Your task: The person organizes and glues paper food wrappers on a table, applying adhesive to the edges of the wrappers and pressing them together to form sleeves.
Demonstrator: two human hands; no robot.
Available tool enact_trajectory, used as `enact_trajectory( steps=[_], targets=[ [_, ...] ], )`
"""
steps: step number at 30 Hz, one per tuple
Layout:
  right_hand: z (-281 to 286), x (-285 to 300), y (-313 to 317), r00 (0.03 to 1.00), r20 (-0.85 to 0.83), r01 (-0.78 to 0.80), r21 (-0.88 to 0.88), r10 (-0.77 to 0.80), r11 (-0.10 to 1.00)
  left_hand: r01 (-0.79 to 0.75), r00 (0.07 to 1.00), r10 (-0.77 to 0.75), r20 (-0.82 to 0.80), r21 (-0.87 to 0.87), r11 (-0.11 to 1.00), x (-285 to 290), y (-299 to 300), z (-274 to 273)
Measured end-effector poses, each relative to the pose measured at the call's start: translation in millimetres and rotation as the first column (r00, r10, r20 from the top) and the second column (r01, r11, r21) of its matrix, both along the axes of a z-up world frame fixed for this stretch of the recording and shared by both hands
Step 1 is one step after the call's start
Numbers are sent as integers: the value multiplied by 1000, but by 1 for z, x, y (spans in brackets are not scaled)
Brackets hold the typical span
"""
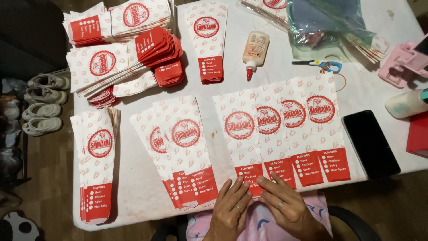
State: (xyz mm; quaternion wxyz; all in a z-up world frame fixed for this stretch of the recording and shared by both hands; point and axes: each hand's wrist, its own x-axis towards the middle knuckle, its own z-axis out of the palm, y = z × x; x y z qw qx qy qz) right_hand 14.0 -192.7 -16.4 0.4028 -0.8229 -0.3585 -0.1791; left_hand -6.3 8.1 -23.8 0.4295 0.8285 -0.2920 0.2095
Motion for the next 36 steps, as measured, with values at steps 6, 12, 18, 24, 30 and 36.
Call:
enact_trajectory(
  steps=[6, 12, 18, 24, 30, 36],
  targets=[
    [16, -4, 16, 968, -162, 207, 91, -191, 974, -238, 967, 221, -128, -146, 960, -3, -20, 0],
    [16, -4, 12, 950, -261, 205, 118, -169, 972, -254, 953, 200, -228, -242, 936, -5, -15, 2],
    [12, -4, 9, 969, -160, 198, 52, -187, 979, -464, 883, 468, -27, -181, 867, -3, 9, 16],
    [13, -4, 6, 960, -204, 202, 30, -192, 979, -683, 704, 710, -27, 247, 687, -8, 30, 4],
    [6, -6, 1, 938, -264, 232, -3, -225, 973, -682, 724, 690, -2, 148, 716, -2, 26, 3],
    [-1, -3, -4, 956, -223, 197, -4, -192, 980, -779, 532, 687, -495, 34, 627, 5, 34, 7]
  ],
)
